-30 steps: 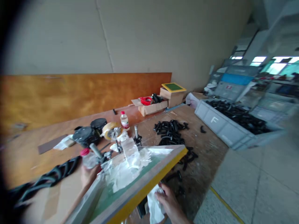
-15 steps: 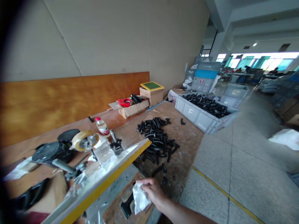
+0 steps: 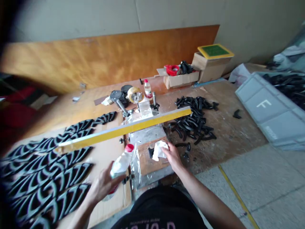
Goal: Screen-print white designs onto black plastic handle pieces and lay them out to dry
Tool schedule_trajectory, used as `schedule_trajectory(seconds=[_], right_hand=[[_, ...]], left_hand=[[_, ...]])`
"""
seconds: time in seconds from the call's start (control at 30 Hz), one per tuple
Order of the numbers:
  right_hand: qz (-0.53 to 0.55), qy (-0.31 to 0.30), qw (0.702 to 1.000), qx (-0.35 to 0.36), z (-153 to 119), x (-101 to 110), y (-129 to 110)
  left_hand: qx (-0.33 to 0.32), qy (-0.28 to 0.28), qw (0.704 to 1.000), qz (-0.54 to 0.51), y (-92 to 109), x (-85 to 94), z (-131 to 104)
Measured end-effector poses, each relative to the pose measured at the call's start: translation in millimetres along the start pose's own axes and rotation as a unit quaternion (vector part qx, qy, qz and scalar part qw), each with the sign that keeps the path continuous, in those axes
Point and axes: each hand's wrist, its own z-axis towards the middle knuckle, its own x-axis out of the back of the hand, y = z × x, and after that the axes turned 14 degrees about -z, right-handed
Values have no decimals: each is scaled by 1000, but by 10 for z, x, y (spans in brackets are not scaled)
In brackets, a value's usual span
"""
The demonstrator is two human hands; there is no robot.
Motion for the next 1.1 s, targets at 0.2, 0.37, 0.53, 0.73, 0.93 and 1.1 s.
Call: schedule_trajectory(seconds=[0.2,0.37,0.53,0.73,0.93,1.1], right_hand=[[-47,-46,998,23,-53,-4,41],[-75,-53,995,43,-59,4,61],[-95,-17,995,27,-5,56,136],[-116,-44,991,54,8,43,159],[-148,-23,987,67,54,14,19],[-196,-34,973,114,139,72,-75]], left_hand=[[-106,-25,974,201,449,-362,63],[-127,-21,955,268,713,-430,184],[-145,-37,943,298,827,-410,188],[-144,-43,938,311,755,-412,173],[-119,-10,961,248,687,-476,216],[-104,-15,990,98,524,-521,143]])
